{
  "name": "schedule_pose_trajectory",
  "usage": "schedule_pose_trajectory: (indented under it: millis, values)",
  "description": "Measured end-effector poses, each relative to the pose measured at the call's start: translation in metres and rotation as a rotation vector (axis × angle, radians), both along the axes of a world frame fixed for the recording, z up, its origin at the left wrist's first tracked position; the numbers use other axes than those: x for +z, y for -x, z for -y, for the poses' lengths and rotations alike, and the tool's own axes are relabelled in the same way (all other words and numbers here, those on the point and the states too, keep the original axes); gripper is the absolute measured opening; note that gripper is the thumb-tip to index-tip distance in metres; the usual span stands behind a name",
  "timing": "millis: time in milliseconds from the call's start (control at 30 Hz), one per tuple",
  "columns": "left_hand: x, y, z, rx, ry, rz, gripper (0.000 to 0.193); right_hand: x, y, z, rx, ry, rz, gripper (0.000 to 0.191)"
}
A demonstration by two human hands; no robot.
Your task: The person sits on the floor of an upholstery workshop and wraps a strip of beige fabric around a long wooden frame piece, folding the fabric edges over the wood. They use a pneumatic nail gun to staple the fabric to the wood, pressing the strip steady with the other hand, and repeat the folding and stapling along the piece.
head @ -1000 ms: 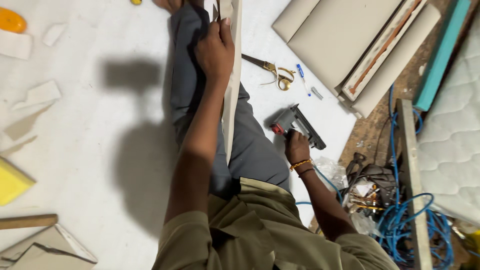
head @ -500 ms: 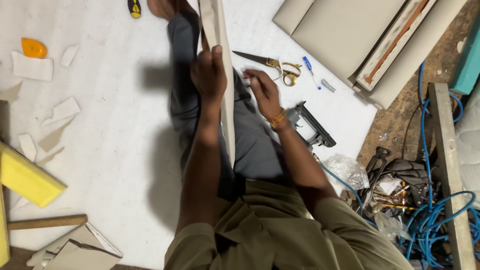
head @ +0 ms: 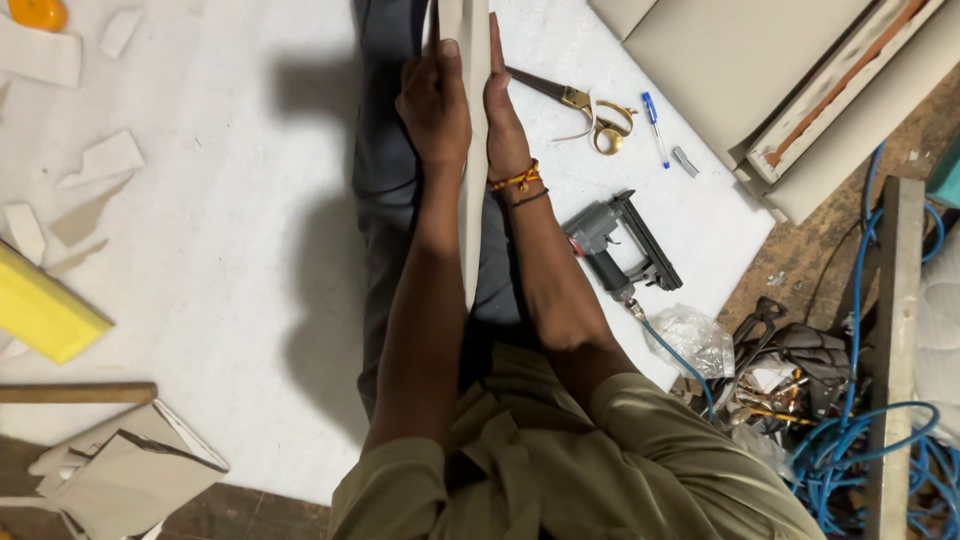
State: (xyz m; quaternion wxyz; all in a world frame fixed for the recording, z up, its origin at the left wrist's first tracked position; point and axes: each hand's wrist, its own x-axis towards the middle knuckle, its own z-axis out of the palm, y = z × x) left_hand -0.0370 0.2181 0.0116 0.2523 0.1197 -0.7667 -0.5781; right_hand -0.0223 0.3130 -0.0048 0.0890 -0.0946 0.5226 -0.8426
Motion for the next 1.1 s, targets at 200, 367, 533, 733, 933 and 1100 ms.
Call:
schedule_pose_trajectory:
  millis: [200,367,533,733,933,1100]
  values:
    - [-0.007,0.006,0.0,0.041,-0.116,0.172,0.059,0.0,0.005,0.003,-0.103,-0.464,-0.2,0.09]
    - [-0.014,0.008,-0.001,0.022,0.032,0.18,0.061,0.009,-0.005,0.001,-0.071,-0.533,-0.133,0.093]
    - [-0.018,0.006,-0.004,0.06,0.17,0.017,0.053,0.012,-0.004,0.0,-0.088,-0.539,-0.116,0.095]
    - [-0.027,0.007,-0.003,0.013,0.111,0.008,0.05,-0.003,-0.009,-0.004,-0.104,-0.506,-0.142,0.089]
    - [-0.027,0.006,-0.004,0.016,-0.062,-0.008,0.044,-0.015,-0.014,-0.006,-0.117,-0.642,-0.056,0.091]
    - [-0.032,0.006,-0.007,0.077,-0.106,0.042,0.044,-0.018,-0.018,-0.007,-0.126,-0.759,-0.157,0.082]
